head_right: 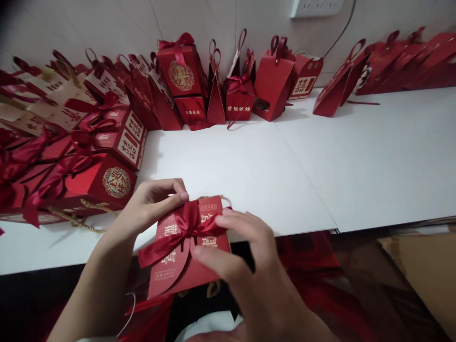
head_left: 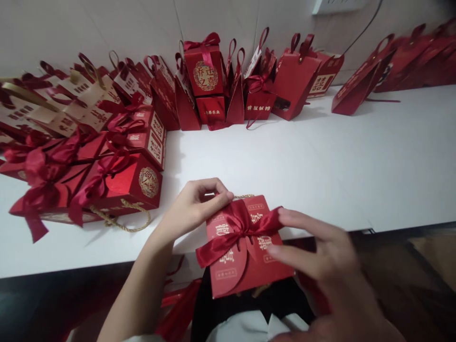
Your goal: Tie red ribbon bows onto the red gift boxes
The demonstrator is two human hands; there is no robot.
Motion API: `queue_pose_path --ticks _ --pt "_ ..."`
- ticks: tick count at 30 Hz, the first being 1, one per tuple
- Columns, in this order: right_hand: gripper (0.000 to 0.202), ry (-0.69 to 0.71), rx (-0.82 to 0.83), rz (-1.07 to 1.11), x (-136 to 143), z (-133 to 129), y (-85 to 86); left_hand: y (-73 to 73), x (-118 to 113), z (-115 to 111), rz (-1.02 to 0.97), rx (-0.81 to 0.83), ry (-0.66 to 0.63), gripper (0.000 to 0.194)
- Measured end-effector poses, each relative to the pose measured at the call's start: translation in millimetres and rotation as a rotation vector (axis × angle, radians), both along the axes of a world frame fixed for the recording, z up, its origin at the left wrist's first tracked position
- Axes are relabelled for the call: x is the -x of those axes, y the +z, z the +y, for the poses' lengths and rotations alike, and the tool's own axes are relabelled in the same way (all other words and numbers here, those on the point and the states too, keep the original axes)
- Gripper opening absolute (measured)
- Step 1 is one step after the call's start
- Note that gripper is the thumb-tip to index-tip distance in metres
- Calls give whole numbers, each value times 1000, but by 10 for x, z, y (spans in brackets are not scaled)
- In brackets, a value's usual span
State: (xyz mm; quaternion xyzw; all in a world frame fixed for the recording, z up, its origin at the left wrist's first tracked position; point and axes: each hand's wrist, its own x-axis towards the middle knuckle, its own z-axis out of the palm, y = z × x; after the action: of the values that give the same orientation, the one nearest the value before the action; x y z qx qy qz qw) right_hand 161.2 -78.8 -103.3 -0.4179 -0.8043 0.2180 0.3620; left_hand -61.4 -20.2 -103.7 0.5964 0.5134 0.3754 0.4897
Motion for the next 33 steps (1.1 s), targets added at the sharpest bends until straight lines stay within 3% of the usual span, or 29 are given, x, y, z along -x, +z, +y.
queue_pose_path --ticks 2,4,7,9,12,15,16,20,22,24,26,28,30,33 --pt "48 76 -55 -87 24 -9 -47 -9 -24 -128 -5 -6 133 24" --pt "48 61 -86 -118 22 63 -120 -16 -47 -271 10 -43 275 23" --pt "38 -94 -85 -114 -25 206 -203 -35 -83 -493 26 -112 460 20" --pt "28 -261 -118 -81 -52 253 -211 -44 -110 -648 10 -75 489 22" --pt "22 -398 -147 26 -51 210 -173 -21 -129 -897 22 114 268 23" --pt "25 -280 -125 77 -10 106 -143 54 -83 -1083 35 186 10 20" --pt "27 -224 -110 72 7 80 -144 82 -53 -1098 21 131 40 20" --pt "36 -118 -56 81 78 53 -179 117 84 -838 -50 -428 537 5" --pt "50 -86 -45 65 111 58 -192 69 135 -610 -2 -525 476 20" --pt "67 -46 -35 -2 143 53 -196 -7 150 -447 88 -525 317 34" --pt "75 -19 -56 -70 176 40 -200 -91 121 -401 208 -527 257 31" --pt "67 -13 -124 -75 211 32 -213 -167 59 -454 325 -582 318 16" --pt "45 -20 -210 -20 249 38 -233 -223 -11 -546 415 -675 419 5" --pt "23 -30 -300 67 291 67 -246 -245 -94 -662 521 -810 497 8"
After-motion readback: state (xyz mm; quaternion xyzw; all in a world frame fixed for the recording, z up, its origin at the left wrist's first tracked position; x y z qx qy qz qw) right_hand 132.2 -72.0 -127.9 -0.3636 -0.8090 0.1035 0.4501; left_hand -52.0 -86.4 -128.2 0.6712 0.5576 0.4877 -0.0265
